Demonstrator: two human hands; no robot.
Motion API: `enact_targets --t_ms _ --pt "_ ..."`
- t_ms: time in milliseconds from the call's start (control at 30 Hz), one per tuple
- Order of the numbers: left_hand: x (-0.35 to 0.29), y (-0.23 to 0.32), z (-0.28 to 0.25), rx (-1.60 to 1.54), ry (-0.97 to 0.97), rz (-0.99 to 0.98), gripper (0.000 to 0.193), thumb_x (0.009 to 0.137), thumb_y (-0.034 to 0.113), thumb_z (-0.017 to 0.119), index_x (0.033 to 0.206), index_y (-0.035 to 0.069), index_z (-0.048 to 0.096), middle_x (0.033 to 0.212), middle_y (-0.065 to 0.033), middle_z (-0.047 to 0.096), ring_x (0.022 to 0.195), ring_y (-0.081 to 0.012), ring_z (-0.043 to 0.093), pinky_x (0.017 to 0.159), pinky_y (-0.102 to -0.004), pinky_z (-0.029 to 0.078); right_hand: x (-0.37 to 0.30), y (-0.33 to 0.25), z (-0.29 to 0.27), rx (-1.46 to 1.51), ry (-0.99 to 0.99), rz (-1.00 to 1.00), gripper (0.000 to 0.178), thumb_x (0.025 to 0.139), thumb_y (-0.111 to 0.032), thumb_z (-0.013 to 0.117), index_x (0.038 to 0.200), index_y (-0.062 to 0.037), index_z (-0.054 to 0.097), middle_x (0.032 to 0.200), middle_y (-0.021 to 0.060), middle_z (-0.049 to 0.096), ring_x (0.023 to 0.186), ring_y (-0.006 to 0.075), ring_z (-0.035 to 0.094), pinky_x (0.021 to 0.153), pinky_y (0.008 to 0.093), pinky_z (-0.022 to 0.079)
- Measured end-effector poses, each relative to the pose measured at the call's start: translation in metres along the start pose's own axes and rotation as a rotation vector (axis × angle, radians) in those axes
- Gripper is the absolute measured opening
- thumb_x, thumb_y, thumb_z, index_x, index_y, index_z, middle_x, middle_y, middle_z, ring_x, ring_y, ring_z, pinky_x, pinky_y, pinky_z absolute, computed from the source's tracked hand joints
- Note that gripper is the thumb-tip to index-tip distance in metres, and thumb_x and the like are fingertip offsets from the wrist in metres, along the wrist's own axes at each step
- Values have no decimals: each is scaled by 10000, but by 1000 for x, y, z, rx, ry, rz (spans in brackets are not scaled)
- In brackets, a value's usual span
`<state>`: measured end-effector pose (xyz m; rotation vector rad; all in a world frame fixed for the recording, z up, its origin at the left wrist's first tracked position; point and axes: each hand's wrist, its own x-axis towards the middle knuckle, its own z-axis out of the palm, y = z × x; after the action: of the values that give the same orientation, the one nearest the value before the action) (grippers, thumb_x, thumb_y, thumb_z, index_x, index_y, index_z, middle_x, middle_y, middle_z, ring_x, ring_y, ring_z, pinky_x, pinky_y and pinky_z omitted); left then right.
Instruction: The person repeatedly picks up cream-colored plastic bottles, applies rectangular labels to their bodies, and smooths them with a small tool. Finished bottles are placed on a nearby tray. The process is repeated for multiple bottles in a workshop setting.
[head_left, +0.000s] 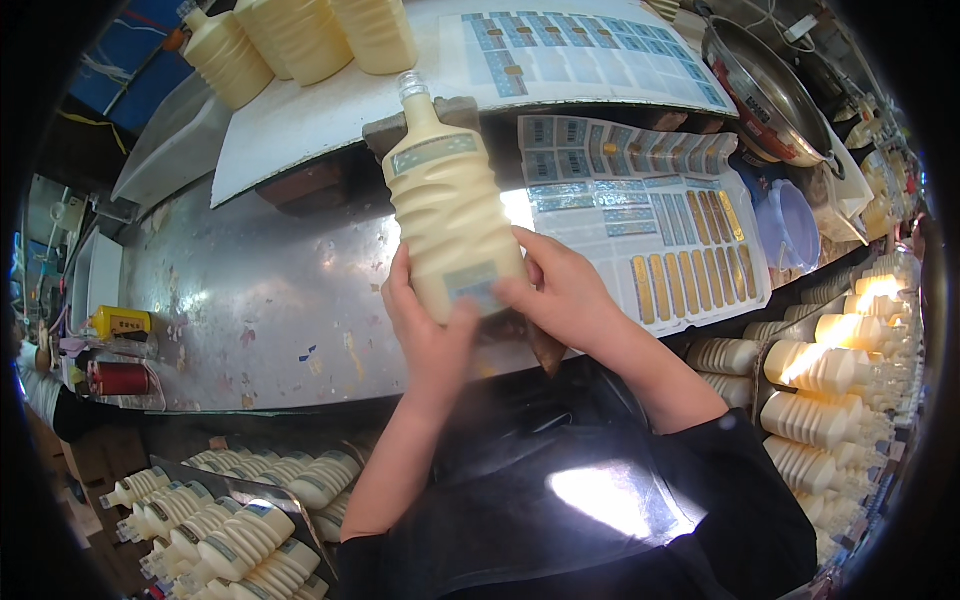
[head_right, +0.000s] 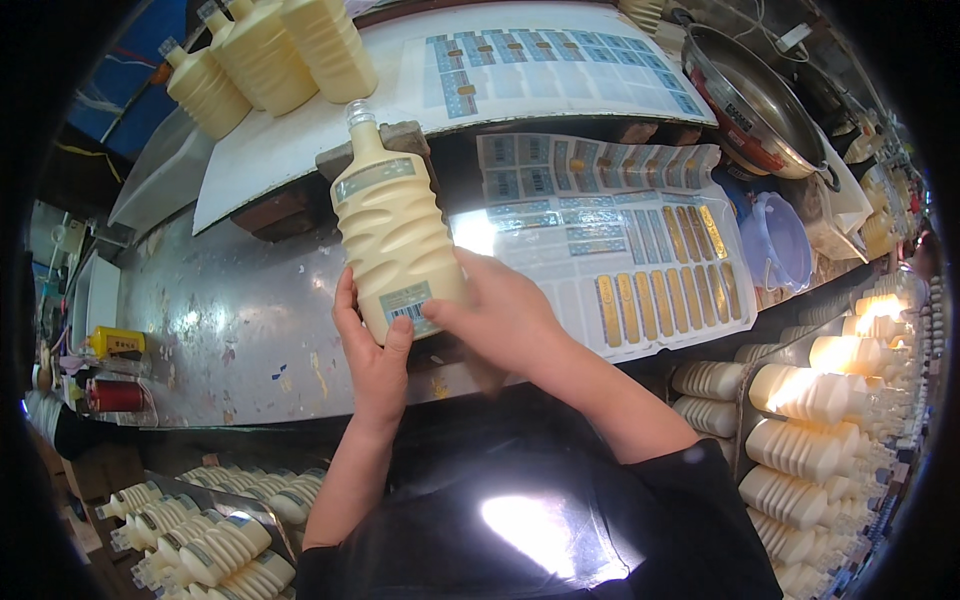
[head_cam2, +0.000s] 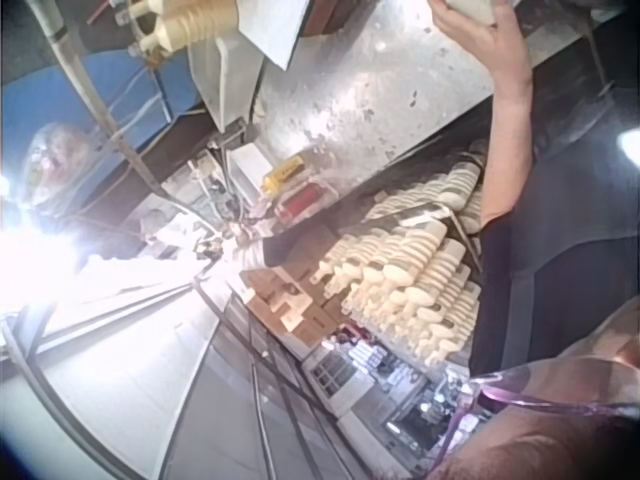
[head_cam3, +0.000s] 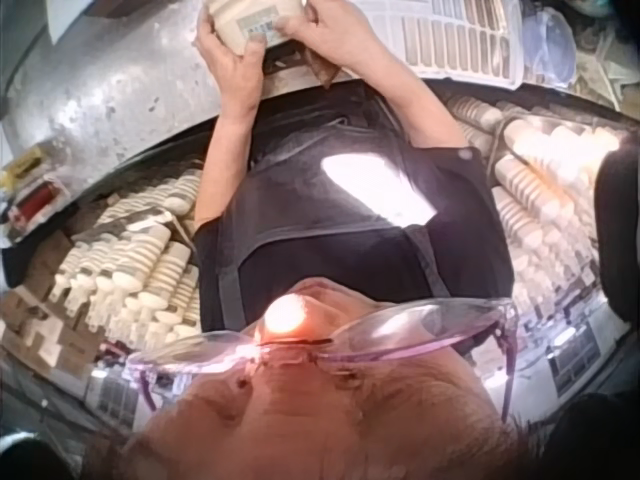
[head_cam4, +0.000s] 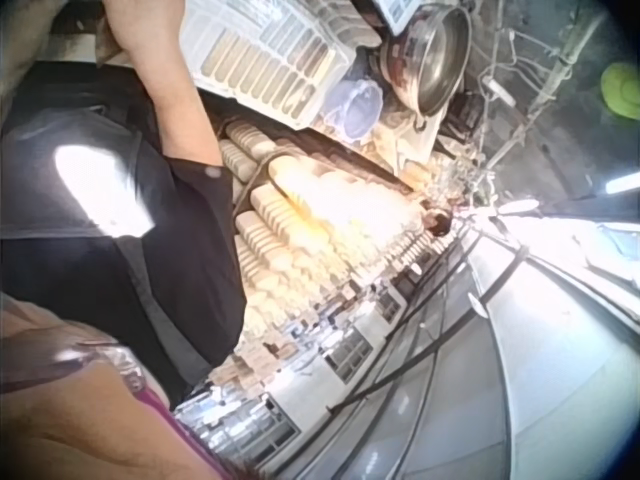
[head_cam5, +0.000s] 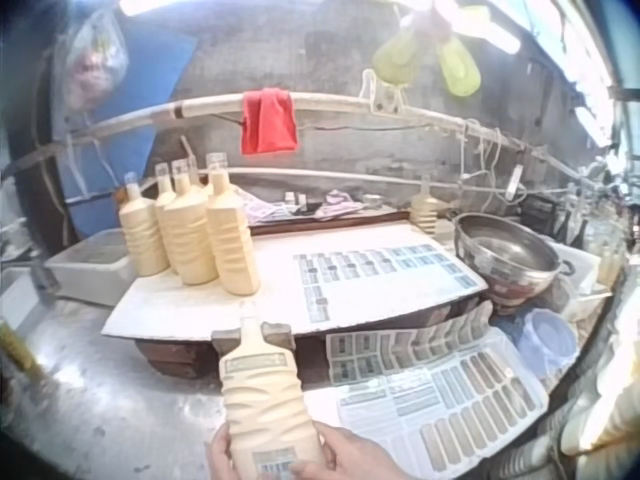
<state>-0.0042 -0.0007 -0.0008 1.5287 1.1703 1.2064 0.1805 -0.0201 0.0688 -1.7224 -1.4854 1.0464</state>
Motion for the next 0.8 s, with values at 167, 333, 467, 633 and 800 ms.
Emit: enact_targets --t_ms 167,333,467,633,800 --pt "-1 0 2 -8 17 2 853 870 271 704 1551 -29 286 1423 -225 396 1324 -364 427 1150 -475 346 -1 -4 2 -41 12 -1 573 888 -368 702 1356 -54 598 1184 228 691 1097 414 654 953 468 512" --pt "-1 -1 2 -32 19 0 868 860 273 717 1549 -29 284 1423 -225 393 1329 -366 421 1156 -481 338 0 0 3 -25 13 -2 583 894 -383 702 1363 -53 596 1191 229 689 1091 408 658 952 464 512" --pt "0 3 0 1 -10 -15 926 822 264 756 1555 -27 271 1422 -228 388 1336 -370 419 1162 -488 334 3 7 1 48 -31 53 568 918 -397 696 1357 -47 604 1198 212 688 1061 346 675 938 426 522" --pt "-1 5 -1 -18 -7 -58 1026 775 251 796 1570 -33 212 1459 -246 363 1374 -387 397 1170 -492 333 18 23 -25 414 63 72 381 966 -252 665 1275 -30 642 1065 97 675 929 162 650 830 293 530" --pt "-5 5 -3 41 -22 -45 1106 752 263 835 1580 -38 168 1501 -259 334 1397 -393 389 1183 -492 324 4 -20 -18 161 79 -312 281 856 -86 725 1120 -10 662 1057 162 682 977 276 704 851 353 560"
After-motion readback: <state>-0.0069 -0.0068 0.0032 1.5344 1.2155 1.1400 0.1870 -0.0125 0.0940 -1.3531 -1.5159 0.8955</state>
